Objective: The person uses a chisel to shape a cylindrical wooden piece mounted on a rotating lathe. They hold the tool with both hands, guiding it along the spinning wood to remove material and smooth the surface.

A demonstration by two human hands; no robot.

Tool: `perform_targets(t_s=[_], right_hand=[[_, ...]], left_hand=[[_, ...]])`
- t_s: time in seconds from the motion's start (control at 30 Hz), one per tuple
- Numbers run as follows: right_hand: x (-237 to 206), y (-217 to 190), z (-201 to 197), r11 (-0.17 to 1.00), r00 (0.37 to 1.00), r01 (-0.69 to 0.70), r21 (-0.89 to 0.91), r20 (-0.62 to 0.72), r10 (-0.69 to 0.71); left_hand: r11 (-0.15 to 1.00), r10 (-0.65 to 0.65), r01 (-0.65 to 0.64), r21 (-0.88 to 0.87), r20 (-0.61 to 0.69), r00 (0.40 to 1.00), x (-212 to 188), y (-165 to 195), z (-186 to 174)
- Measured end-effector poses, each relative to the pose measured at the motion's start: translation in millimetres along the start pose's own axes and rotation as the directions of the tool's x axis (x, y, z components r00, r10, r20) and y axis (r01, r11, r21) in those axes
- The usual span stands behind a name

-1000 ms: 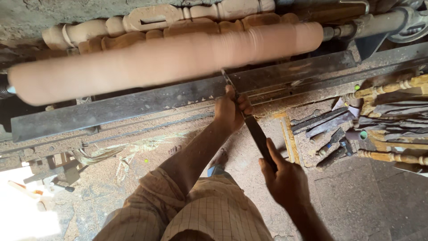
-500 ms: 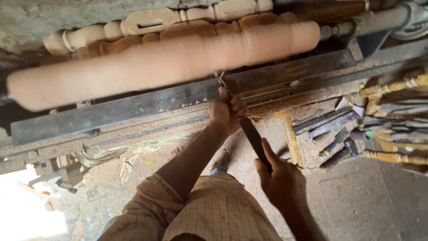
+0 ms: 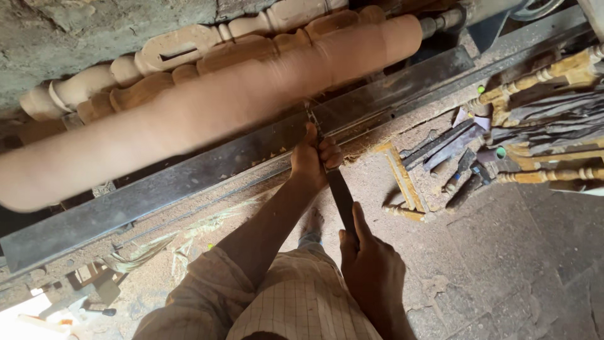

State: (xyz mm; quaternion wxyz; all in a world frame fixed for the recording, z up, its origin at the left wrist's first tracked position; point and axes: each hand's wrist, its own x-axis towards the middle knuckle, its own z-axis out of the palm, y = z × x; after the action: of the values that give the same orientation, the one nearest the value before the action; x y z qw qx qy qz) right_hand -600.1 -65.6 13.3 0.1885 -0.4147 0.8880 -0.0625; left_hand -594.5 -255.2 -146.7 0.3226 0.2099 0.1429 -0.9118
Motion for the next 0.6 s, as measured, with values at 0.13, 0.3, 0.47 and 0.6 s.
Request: perform_targets(t_s=[0.13, 0.3, 0.47, 0.6], right_hand=[[-2, -4, 4, 1.0, 0.999, -0.011, 0.006, -0.031, 0.011], [-5, -4, 12, 0.994, 0.997, -0.071, -0.08, -0.002, 0.071], [-4, 4, 24, 0.988, 0.973, 0.12, -0.095, -0.188, -0.136], [7, 22, 23, 0.999, 0.998, 0.045, -0.017, -0.038, -0.046]], left_hand=[[1.0, -0.008, 0.008, -0.004, 0.031, 1.0, 5, 1, -1], [0.999, 0.016, -0.016, 0.041, 0.01, 1.0, 16, 1, -3], [0.996, 0.006, -0.009, 0.09, 0.039, 0.999, 26, -3, 2], [0.996, -0.01, 0.006, 0.084, 0.051, 0.999, 24, -6, 8]])
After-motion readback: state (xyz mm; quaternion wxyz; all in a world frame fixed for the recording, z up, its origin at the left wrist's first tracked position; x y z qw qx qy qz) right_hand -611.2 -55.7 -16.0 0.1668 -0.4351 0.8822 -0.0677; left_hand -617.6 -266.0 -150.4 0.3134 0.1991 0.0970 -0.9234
